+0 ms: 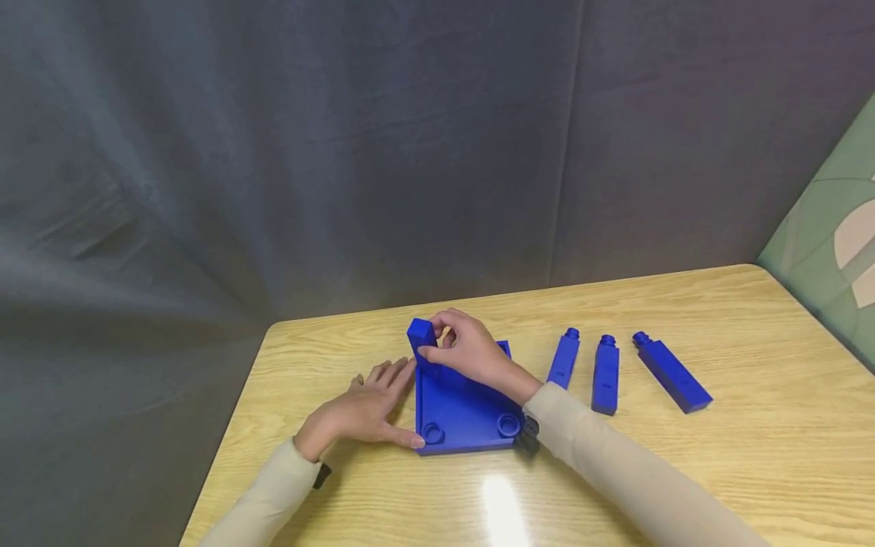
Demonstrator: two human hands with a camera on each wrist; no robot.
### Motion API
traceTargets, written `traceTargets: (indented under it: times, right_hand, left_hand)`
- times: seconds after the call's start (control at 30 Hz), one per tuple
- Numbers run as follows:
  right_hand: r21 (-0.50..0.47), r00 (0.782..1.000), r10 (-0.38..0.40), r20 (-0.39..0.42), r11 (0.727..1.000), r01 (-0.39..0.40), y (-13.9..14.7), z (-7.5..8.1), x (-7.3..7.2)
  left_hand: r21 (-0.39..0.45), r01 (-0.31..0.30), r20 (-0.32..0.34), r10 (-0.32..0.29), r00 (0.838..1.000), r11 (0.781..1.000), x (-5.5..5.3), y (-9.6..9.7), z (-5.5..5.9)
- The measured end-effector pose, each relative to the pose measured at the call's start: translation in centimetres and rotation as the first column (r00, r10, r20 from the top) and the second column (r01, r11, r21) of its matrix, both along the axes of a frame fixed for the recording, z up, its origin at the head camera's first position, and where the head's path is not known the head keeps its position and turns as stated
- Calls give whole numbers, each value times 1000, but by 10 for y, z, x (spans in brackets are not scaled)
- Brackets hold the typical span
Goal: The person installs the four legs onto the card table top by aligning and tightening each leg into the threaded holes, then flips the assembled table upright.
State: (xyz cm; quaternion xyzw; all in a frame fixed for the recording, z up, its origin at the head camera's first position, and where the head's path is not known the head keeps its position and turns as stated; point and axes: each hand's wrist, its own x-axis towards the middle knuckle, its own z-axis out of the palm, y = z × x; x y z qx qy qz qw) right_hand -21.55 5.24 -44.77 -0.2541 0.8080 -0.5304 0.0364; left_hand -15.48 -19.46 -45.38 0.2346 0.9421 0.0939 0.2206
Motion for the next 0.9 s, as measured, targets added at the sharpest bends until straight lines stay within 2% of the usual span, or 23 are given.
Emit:
traceTargets:
  times: [0.27, 0.53, 0.9]
  right_hand:
    - [0, 1000, 17, 4, 1000, -17, -1, -1, -2]
    - [-11, 1000, -25, -3, 1000, 25, -2, -3, -2]
    - [6, 1000, -25, 3, 1000, 25, 0, -2, -1]
  left_hand:
    - [3, 0, 2, 0, 1000, 1000, 0, -1, -1]
    - [-2, 5, -8, -5, 1000, 1000, 0, 0, -1]
    - [-10, 1, -11, -1, 1000, 1000, -1, 1, -1]
